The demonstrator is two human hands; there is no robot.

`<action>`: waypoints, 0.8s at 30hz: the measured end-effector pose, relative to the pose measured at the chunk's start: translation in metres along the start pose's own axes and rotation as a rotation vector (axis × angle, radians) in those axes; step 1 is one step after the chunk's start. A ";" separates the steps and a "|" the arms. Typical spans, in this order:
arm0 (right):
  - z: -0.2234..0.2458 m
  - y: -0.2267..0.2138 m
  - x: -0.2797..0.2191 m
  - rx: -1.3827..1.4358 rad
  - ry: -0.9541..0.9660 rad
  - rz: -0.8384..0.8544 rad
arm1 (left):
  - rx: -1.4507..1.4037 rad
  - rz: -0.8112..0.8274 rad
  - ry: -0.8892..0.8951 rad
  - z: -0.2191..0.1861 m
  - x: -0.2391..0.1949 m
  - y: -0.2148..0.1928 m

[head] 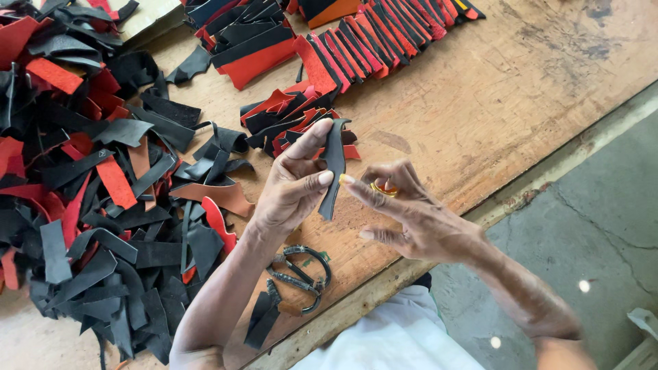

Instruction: The person repeatedly picks up small red and black rubber pieces, applies a yellow liquid from a small jar to the edges, and presses them together. The joined pieces are stacked in a growing pile on the wooden workbench.

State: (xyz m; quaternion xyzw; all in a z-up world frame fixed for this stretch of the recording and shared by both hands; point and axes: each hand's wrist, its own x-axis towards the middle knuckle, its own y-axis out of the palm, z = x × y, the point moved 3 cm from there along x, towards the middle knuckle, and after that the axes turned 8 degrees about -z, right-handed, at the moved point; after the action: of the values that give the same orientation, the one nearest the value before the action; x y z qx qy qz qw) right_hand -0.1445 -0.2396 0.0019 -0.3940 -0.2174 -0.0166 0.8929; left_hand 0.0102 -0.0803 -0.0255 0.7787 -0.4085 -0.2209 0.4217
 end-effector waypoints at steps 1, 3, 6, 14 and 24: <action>0.004 0.002 0.000 -0.037 -0.032 -0.017 | 0.006 0.004 0.015 0.000 0.001 0.000; 0.011 0.003 -0.002 -0.087 -0.097 -0.053 | 0.016 -0.007 0.031 -0.001 0.004 0.000; 0.013 0.002 0.000 -0.086 -0.137 -0.134 | 0.042 -0.032 0.030 -0.003 0.006 0.001; 0.012 0.010 0.002 -0.091 -0.055 -0.070 | 0.073 -0.020 0.026 -0.001 0.007 0.010; 0.013 0.008 0.002 -0.246 -0.050 -0.112 | 0.026 -0.004 0.010 -0.001 0.006 0.002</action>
State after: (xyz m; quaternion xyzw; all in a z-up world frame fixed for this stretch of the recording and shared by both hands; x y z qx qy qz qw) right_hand -0.1457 -0.2240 0.0049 -0.4880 -0.2575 -0.0829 0.8299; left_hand 0.0132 -0.0861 -0.0232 0.7860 -0.4077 -0.2127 0.4131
